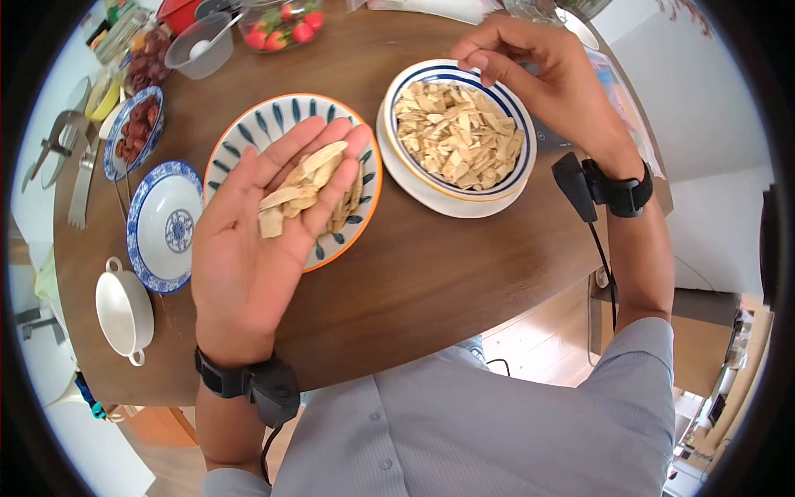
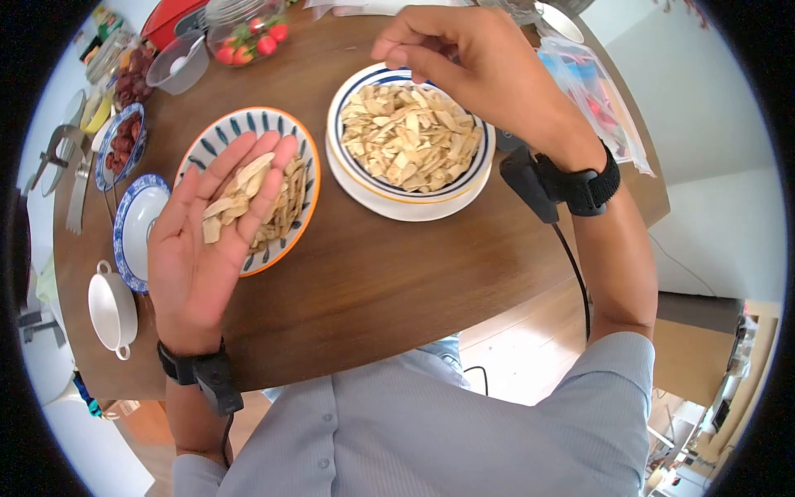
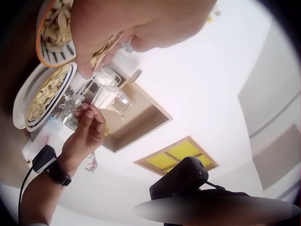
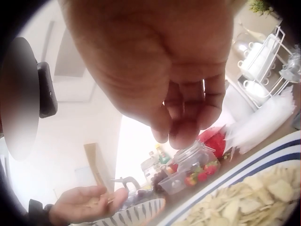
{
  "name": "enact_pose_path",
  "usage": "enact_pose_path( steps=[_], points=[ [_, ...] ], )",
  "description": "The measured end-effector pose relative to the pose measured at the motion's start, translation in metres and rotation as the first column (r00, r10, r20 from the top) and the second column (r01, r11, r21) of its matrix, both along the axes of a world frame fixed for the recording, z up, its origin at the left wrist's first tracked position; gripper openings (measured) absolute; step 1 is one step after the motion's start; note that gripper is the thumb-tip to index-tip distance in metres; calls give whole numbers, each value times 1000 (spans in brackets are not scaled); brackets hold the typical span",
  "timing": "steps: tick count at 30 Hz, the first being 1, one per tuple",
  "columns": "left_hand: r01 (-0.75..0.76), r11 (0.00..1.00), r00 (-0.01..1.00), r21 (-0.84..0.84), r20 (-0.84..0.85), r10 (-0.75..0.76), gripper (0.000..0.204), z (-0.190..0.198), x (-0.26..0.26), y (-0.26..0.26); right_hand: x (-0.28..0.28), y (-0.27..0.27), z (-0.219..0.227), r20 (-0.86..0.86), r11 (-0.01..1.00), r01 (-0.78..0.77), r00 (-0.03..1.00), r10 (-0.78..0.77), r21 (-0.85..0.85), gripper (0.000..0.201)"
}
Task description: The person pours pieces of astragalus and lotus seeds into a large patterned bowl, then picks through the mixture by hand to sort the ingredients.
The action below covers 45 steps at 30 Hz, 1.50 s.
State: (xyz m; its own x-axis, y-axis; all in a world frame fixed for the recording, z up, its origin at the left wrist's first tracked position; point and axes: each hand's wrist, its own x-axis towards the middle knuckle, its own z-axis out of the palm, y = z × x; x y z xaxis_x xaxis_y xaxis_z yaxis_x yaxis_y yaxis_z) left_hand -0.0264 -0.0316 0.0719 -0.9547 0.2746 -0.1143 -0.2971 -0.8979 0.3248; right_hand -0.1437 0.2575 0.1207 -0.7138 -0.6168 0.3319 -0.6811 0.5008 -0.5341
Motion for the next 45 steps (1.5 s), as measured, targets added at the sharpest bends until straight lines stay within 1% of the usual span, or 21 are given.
enact_pose_path(
  steps=[3, 5, 6, 9, 12, 15, 16, 17, 24, 26, 28, 30, 32, 33, 35, 36, 37, 39, 43, 44, 45],
  points=[
    [79, 996, 996, 40, -32, -77, 55, 1, -20, 30, 9, 25, -4, 48, 996, 75, 996, -73, -41, 16],
    [82, 997, 995, -11, -48, -83, 56, 0, -35, 51, 13, 38, -4, 79, 991, 135, 988, -134, -8, 15],
    [77, 995, 994, -63, -79, -82, 56, -1, -42, 60, 13, 42, -10, 21, 989, 133, 991, -132, -69, 11],
    [58, 979, 990, -195, -117, -82, 57, -2, -60, 85, 17, 58, -15, 17, 984, 99, 995, -97, -146, 11],
    [38, 926, 980, -375, -167, -107, 59, -9, -73, 103, 22, 73, -16, 14, 982, 102, 995, -101, -158, 11],
    [5, 906, 976, -423, -196, -96, 60, -25, -83, 112, 28, 87, -17, 32, 974, 132, 991, -128, -183, 11],
    [29, 938, 988, -346, -134, -80, 61, -22, -83, 115, 31, 91, -13, 68, 983, 138, 989, -130, -125, 11],
    [40, 937, 988, -348, -127, -90, 61, -20, -84, 116, 32, 95, -12, 105, 988, 138, 986, -130, -67, 12],
    [8, 940, 981, -342, -179, -73, 60, -9, -85, 118, 34, 105, -22, 104, 988, 112, 989, -101, -102, 12],
    [21, 983, 982, -181, -183, -55, 61, -7, -85, 112, 34, 104, -28, 111, 984, 101, 990, -86, -145, 11],
    [28, 993, 982, -117, -181, -49, 61, 1, -77, 105, 33, 102, -29, 119, 979, 86, 991, -65, -184, 11],
    [19, 999, 985, -50, -173, -27, 62, -1, -69, 89, 31, 95, -28, 158, 980, 76, 986, -47, -184, 11],
    [64, 992, 925, -109, -366, -99, 59, -10, -63, 61, 25, 81, -30, 139, 980, 26, 990, 2, -198, 11],
    [42, 994, 930, -105, -360, -78, 59, -12, -60, 48, 23, 72, -31, 114, 977, -13, 993, 38, -214, 11],
    [70, 993, 849, -100, -517, -112, 59, -15, -55, 25, 20, 47, -25, 79, 978, -81, 992, 98, -190, 12],
    [-10, 1000, 899, -18, -438, 1, 64, -14, -48, 14, 18, 33, -22, 37, 978, -125, 990, 133, -168, 13],
    [-30, 999, 898, -17, -439, 20, 64, -15, -45, 4, 16, 18, -23, 37, 975, -146, 987, 154, -167, 13],
    [-49, 998, 886, 36, -460, 60, 64, -20, -45, -18, 12, -14, -25, -121, 943, -300, 951, 283, -148, 17],
    [-103, 989, 911, 102, -389, 135, 68, -27, -36, -44, 15, -78, -37, -64, 918, -392, 920, 388, -64, 24],
    [-113, 988, 909, 109, -389, 147, 68, -27, -34, -48, 15, -90, -32, 71, 900, -424, 905, 419, 100, 34],
    [-102, 989, 918, 110, -372, 136, 69, -27, -32, -51, 14, -98, -38, 72, 895, -432, 902, 427, 107, 34]
  ],
)
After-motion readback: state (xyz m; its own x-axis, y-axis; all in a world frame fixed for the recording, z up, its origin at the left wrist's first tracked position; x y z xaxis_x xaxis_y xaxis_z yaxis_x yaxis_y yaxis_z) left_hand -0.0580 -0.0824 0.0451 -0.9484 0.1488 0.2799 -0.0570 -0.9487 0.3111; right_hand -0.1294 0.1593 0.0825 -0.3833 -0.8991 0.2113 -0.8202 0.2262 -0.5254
